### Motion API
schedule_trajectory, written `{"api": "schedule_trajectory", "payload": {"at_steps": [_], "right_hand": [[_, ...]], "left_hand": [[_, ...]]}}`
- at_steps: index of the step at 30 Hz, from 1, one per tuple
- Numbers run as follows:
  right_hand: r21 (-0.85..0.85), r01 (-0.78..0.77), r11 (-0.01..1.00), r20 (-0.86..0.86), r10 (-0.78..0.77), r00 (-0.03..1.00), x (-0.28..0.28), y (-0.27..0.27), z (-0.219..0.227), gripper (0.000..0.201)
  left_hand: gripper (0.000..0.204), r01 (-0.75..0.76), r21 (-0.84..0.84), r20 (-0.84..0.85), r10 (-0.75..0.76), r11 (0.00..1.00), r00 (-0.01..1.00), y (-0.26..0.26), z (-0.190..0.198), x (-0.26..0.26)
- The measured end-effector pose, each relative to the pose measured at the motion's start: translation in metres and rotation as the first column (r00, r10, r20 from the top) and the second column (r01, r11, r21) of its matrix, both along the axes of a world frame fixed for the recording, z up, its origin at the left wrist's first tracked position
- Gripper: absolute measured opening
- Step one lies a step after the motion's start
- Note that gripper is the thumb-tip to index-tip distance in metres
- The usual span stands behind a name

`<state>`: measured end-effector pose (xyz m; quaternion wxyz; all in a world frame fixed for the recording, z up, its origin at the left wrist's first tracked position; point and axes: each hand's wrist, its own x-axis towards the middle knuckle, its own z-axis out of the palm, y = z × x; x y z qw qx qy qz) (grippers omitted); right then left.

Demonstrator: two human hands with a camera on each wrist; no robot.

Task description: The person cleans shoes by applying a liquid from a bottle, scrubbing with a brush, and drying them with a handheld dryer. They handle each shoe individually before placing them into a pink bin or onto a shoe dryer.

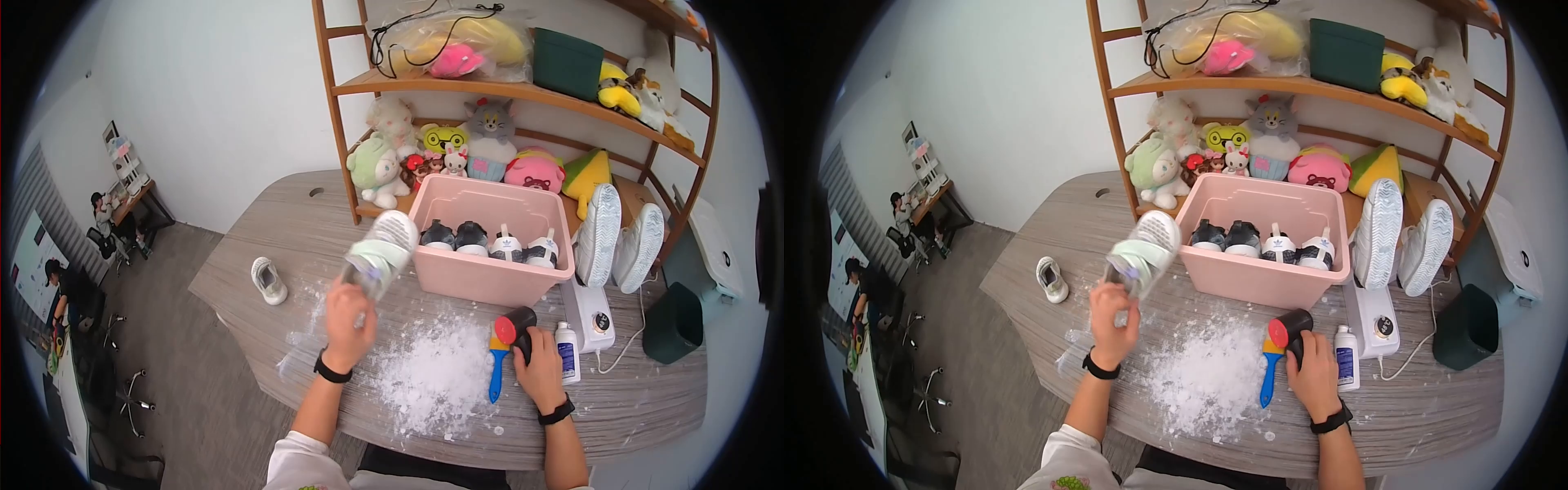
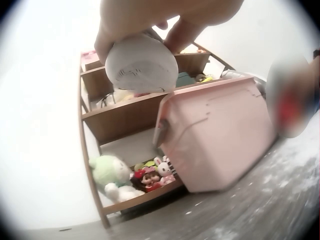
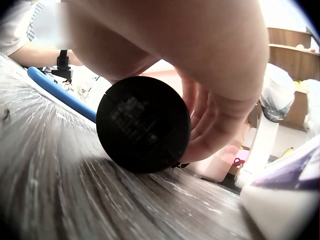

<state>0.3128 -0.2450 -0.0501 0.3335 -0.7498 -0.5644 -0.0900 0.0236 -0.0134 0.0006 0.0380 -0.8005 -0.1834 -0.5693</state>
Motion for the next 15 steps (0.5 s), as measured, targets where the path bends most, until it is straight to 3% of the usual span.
{"api": "schedule_trajectory", "payload": {"at_steps": [4,6,11,15], "right_hand": [[0.010,0.038,0.999,0.013,-0.038,0.999,-0.001,0.001,0.003,0.045],[0.098,0.051,0.994,0.059,-0.057,0.997,0.000,0.000,0.003,0.043],[0.305,0.000,0.952,0.108,-0.034,0.994,-0.002,-0.005,0.009,0.044],[0.311,-0.068,0.948,0.127,0.030,0.991,-0.011,-0.006,0.013,0.043]], "left_hand": [[0.027,0.190,0.072,-0.051,-0.187,0.979,0.981,-0.020,-0.007,0.027],[0.022,0.342,0.090,-0.122,-0.331,0.935,0.936,-0.033,-0.013,0.042],[0.019,0.474,0.051,-0.285,-0.442,0.879,0.851,-0.051,-0.025,0.063],[0.019,0.528,-0.105,-0.354,-0.528,0.843,0.772,-0.056,-0.041,0.065]]}}
